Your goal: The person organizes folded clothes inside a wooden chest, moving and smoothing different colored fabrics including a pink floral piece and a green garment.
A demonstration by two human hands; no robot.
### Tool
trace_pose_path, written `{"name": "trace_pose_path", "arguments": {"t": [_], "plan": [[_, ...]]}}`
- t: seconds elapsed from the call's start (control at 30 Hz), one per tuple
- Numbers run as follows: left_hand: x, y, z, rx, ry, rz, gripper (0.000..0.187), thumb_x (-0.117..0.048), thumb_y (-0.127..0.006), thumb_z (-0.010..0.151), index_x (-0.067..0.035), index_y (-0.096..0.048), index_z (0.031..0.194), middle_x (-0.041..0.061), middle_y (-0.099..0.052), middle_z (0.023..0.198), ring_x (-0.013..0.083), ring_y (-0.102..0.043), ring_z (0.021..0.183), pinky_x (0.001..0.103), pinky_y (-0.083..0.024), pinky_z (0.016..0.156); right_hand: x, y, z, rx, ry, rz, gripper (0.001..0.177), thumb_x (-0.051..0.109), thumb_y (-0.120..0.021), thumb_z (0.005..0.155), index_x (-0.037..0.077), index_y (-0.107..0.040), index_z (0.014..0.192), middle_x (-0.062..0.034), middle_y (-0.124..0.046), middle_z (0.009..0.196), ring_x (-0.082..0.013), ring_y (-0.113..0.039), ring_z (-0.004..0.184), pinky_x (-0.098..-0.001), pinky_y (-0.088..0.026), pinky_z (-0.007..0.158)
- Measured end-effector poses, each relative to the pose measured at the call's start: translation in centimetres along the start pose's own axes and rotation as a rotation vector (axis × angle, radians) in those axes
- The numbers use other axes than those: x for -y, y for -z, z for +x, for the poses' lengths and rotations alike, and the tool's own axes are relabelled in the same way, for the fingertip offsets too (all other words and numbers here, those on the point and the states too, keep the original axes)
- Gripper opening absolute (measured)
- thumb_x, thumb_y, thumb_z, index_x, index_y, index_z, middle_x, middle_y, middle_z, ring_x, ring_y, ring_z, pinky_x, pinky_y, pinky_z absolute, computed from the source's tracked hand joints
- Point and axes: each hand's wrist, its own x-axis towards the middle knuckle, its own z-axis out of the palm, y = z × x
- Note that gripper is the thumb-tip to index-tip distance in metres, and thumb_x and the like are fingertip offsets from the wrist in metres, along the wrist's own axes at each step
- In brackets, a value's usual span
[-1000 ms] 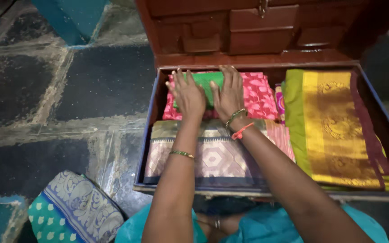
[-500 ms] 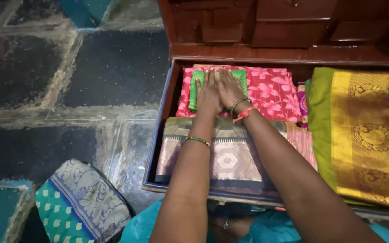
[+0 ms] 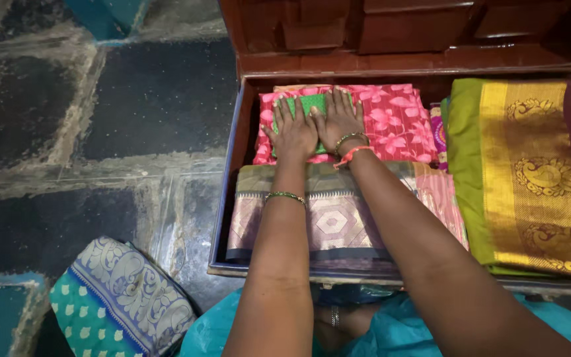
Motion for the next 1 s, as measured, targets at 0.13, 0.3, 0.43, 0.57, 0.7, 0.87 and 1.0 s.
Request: {"name": "trace_pose_path", "arguments": {"t": [0.13,0.3,0.43,0.57,0.7,0.87,1.0], "plan": [[0.1,0.1,0.1,0.003,-0.005,0.014,0.066,-0.047,-0.024,0.104,-0.021,-0.014,0.164,0.012,-0.002,0.172,0.0315,0.002,0.158,0.068,0.000,0.121,0.7,0.6,-0.3,0.034,-0.023,-0.031,0.080,0.060,-0.018,0.103,0.007,-0.013,0.163,-0.0106,-0.006,0.172,-0.0273,-0.002,0.159,-0.0532,-0.001,0.125],[0.3,-0.2,0.2,-0.020,0.009,0.021,0.066,-0.046,-0.024,0.104,-0.021,-0.014,0.165,0.011,-0.001,0.172,0.0310,0.001,0.158,0.066,0.001,0.122,1.0,0.8,-0.5,0.039,-0.043,-0.022,0.081,0.061,-0.019,0.102,0.008,-0.012,0.163,-0.0100,-0.005,0.172,-0.0267,-0.002,0.158,-0.0538,-0.001,0.125],[0.2,-0.2,0.5,0.018,0.026,0.061,0.066,-0.047,-0.023,0.103,-0.024,-0.011,0.164,0.010,0.002,0.172,0.0303,0.002,0.158,0.065,0.001,0.122,0.9,0.7,-0.4,0.052,-0.043,-0.055,0.081,0.060,-0.018,0.102,0.009,-0.012,0.164,-0.0098,-0.006,0.173,-0.0264,-0.001,0.159,-0.0541,-0.001,0.125],[0.1,0.2,0.4,0.020,0.037,0.041,0.065,-0.047,-0.021,0.104,-0.026,-0.010,0.165,0.008,0.004,0.172,0.0296,0.002,0.158,0.065,0.002,0.123,1.0,0.7,-0.2,0.057,-0.054,-0.037,0.081,0.061,-0.017,0.102,0.009,-0.011,0.164,-0.0092,-0.005,0.172,-0.0254,0.000,0.159,-0.0530,0.000,0.126],[0.0,0.5,-0.2,0.028,0.069,0.031,0.064,-0.048,-0.021,0.104,-0.028,-0.011,0.165,0.008,0.003,0.173,0.0302,0.001,0.159,0.067,-0.002,0.122,1.1,0.6,-0.4,0.066,-0.057,-0.049,0.081,0.061,-0.017,0.102,0.009,-0.011,0.163,-0.0094,-0.004,0.173,-0.0256,0.001,0.159,-0.0529,0.001,0.125],[-0.1,0.7,-0.2,0.024,0.086,0.019,0.065,-0.049,-0.023,0.104,-0.028,-0.012,0.164,0.007,0.003,0.173,0.0308,0.000,0.159,0.069,-0.004,0.121,1.1,0.7,-0.4,0.061,-0.058,-0.045,0.081,0.061,-0.017,0.102,0.009,-0.009,0.164,-0.0083,-0.002,0.172,-0.0253,0.001,0.158,-0.0531,0.001,0.125],[0.1,0.3,0.1,0.005,0.094,0.018,0.065,-0.050,-0.021,0.104,-0.029,-0.012,0.164,0.007,0.001,0.172,0.0315,-0.001,0.158,0.068,-0.003,0.121,0.7,0.2,-0.3,0.043,-0.056,-0.043,0.080,0.060,-0.017,0.103,0.010,-0.010,0.164,-0.0081,-0.003,0.173,-0.0251,0.000,0.159,-0.0553,0.002,0.125]]}}
